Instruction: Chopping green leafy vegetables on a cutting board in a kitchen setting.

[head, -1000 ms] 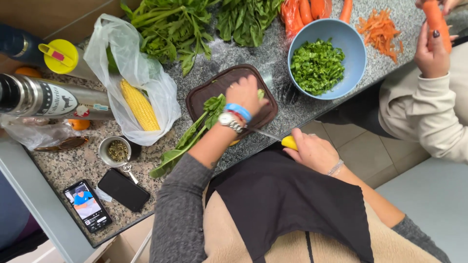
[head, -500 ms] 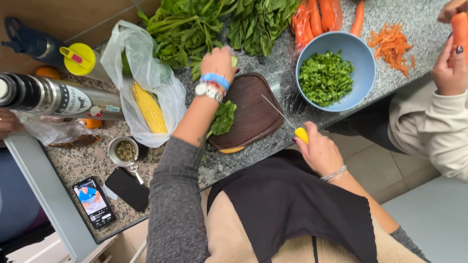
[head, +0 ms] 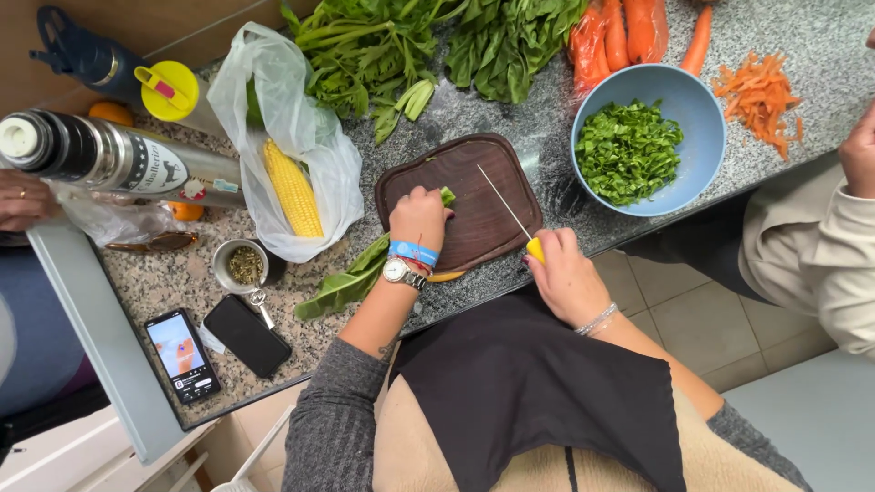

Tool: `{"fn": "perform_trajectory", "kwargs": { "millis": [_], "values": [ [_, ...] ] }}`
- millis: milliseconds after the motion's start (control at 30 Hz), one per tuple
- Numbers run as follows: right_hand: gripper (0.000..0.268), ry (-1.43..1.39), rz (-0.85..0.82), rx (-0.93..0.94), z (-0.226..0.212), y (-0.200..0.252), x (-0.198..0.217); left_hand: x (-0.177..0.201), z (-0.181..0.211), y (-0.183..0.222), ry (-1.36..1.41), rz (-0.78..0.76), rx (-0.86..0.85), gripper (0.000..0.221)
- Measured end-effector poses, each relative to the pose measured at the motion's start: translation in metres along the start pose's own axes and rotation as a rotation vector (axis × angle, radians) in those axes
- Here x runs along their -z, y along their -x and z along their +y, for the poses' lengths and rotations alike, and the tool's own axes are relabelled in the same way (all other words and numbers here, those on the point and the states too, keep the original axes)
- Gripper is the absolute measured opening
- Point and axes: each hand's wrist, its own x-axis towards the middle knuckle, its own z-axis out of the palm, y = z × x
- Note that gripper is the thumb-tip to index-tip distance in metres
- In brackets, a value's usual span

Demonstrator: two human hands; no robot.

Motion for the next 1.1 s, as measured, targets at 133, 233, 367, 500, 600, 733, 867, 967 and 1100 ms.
{"fn": "perform_trajectory", "kwargs": {
  "millis": [133,233,367,500,600,733,867,967,1100],
  "values": [
    [0.041,-0.038,0.030,0.047,-0.010,-0.002,-0.001,-0.004,0.007,-0.001,0.028,0.010,-0.070,0.025],
    [0.050,-0.013,0.017,0.043,-0.015,0.000,0.000,-0.009,0.018,-0.005,0.044,0.056,-0.171,0.026],
    [0.055,0.052,0.022,0.074,-0.016,0.004,-0.001,-0.005,0.028,-0.007,0.012,0.091,-0.231,0.047],
    [0.055,0.062,0.017,0.108,-0.024,0.001,0.001,-0.011,0.024,-0.004,-0.019,0.133,-0.241,0.039],
    [0.053,0.063,0.004,0.127,-0.029,-0.002,0.006,0.006,0.035,-0.007,-0.129,0.168,-0.258,0.019],
    [0.052,0.068,-0.008,0.163,-0.030,-0.005,0.006,-0.008,0.031,-0.016,-0.146,0.097,-0.204,0.008],
    [0.051,0.114,-0.063,0.152,-0.030,-0.008,0.008,-0.013,0.030,-0.022,-0.099,0.013,-0.147,0.009],
    [0.055,0.144,-0.098,0.141,-0.028,-0.009,0.006,-0.012,0.031,-0.023,-0.102,0.001,-0.140,0.009],
    [0.068,0.198,-0.132,0.148,-0.015,-0.012,-0.012,-0.013,0.032,-0.025,-0.125,-0.003,-0.152,0.008]
  ]
}}
